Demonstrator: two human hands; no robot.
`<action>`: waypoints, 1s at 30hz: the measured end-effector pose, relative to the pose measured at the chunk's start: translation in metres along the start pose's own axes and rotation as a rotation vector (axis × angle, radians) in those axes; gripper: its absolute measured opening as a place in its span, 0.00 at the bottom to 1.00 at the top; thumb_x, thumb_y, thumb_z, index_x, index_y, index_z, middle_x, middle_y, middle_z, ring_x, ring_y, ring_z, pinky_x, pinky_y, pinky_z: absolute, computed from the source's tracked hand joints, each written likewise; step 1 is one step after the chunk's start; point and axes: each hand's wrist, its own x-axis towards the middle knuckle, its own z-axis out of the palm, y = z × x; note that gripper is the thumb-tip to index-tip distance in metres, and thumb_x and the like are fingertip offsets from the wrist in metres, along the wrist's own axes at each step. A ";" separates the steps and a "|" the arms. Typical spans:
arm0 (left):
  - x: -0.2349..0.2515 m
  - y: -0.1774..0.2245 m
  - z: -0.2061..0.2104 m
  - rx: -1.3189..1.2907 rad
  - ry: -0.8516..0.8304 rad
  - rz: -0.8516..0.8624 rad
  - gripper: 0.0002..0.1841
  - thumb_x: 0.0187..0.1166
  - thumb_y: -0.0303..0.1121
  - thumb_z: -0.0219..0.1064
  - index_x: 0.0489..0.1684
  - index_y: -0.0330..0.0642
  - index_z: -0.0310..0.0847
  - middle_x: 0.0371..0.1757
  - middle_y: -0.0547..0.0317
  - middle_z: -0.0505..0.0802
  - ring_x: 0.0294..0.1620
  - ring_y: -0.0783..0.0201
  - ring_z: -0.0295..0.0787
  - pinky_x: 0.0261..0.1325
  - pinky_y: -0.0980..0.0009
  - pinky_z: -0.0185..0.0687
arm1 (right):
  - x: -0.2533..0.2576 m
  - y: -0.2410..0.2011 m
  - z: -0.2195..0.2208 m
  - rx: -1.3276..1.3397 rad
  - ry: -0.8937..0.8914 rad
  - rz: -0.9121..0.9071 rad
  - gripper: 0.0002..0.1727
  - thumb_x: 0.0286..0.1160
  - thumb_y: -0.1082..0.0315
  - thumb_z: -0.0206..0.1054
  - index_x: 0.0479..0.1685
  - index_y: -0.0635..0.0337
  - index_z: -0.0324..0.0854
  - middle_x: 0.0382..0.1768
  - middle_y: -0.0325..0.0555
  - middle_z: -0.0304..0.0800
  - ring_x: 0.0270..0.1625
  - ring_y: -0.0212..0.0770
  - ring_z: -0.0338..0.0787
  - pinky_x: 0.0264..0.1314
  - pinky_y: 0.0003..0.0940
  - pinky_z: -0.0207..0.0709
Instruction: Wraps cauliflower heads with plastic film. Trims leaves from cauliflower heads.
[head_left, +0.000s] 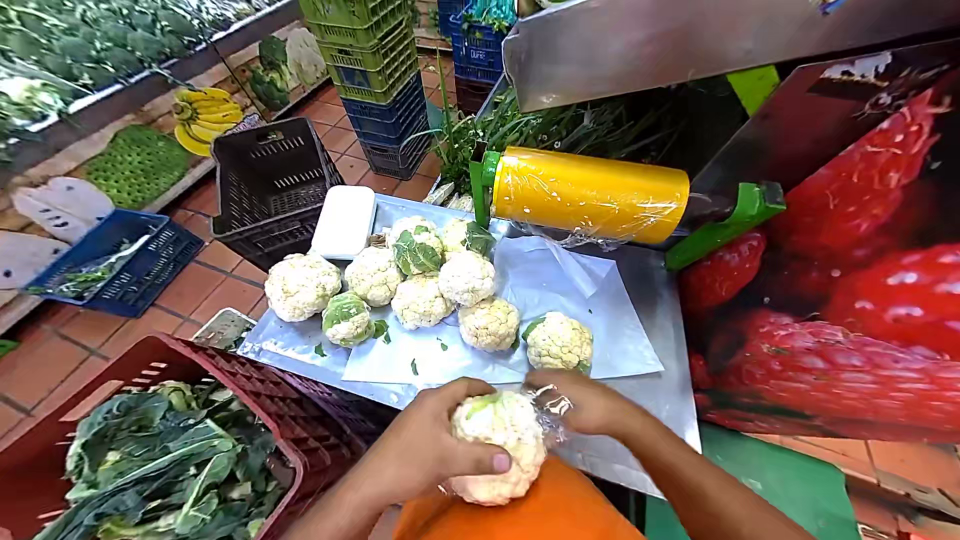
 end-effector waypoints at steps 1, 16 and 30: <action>-0.002 -0.010 -0.005 -0.107 0.032 0.002 0.39 0.54 0.60 0.86 0.65 0.47 0.84 0.52 0.62 0.95 0.52 0.66 0.94 0.58 0.63 0.93 | -0.007 0.000 -0.012 0.098 0.100 -0.020 0.22 0.90 0.55 0.51 0.51 0.63 0.85 0.45 0.51 0.90 0.49 0.44 0.90 0.58 0.49 0.83; 0.006 -0.016 0.000 -0.167 -0.136 0.176 0.36 0.53 0.56 0.87 0.59 0.43 0.88 0.49 0.59 0.96 0.50 0.66 0.94 0.56 0.64 0.93 | 0.056 0.006 0.018 0.636 0.683 -0.083 0.15 0.88 0.56 0.57 0.37 0.55 0.80 0.16 0.37 0.70 0.13 0.33 0.67 0.16 0.33 0.65; -0.019 -0.008 0.008 0.694 0.498 0.694 0.43 0.56 0.83 0.65 0.60 0.60 0.85 0.52 0.64 0.88 0.58 0.63 0.82 0.63 0.62 0.76 | 0.102 -0.069 0.069 0.124 -0.374 -0.417 0.14 0.81 0.80 0.60 0.56 0.86 0.80 0.53 0.77 0.88 0.58 0.63 0.88 0.68 0.51 0.75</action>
